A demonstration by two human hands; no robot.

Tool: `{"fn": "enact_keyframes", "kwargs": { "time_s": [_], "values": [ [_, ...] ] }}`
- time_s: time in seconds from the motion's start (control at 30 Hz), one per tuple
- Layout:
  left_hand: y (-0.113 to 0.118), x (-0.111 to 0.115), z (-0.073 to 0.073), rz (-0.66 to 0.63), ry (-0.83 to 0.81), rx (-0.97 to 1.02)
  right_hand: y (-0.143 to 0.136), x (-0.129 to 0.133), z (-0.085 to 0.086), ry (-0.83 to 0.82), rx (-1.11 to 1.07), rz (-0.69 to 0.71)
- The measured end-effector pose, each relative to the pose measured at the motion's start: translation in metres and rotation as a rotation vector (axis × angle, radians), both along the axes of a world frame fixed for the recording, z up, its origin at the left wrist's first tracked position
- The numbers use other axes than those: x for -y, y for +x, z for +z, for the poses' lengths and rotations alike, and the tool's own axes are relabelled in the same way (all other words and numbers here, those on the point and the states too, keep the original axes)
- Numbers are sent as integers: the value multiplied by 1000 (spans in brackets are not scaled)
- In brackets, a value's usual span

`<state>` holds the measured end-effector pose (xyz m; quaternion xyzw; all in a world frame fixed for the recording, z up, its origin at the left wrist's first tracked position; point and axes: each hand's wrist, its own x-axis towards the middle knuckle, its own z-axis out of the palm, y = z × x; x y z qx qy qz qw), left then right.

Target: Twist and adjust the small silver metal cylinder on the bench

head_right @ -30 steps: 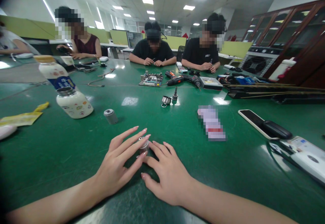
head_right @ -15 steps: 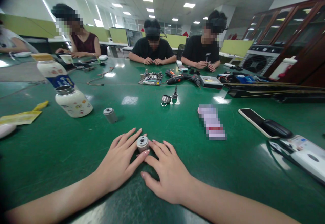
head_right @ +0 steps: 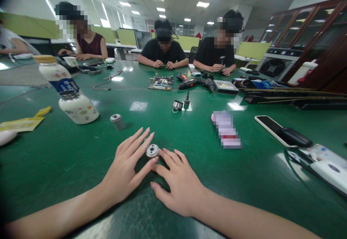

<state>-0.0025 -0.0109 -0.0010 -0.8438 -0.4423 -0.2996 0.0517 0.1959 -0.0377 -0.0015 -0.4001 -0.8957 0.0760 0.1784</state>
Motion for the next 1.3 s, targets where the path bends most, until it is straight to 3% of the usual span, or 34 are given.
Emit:
{"fn": "enact_keyframes", "kwargs": {
  "time_s": [0.2,0.6,0.77,0.87,1.13,1.3],
  "values": [
    [1,4,6,-182,51,46,0,-1,1,-15,-12,8],
    [4,-3,1,-227,48,95,-4,-3,-2,44,-111,6],
    [11,-13,-7,-263,134,190,-12,-15,-8,-25,-290,-217],
    [13,-15,-9,-255,164,195,-18,-22,-9,-17,-341,-254],
    [18,-17,-8,-149,141,196,-42,-20,5,19,-12,-529],
    [24,-6,-4,-119,17,284,-47,-9,12,65,61,-549]
  ]
}}
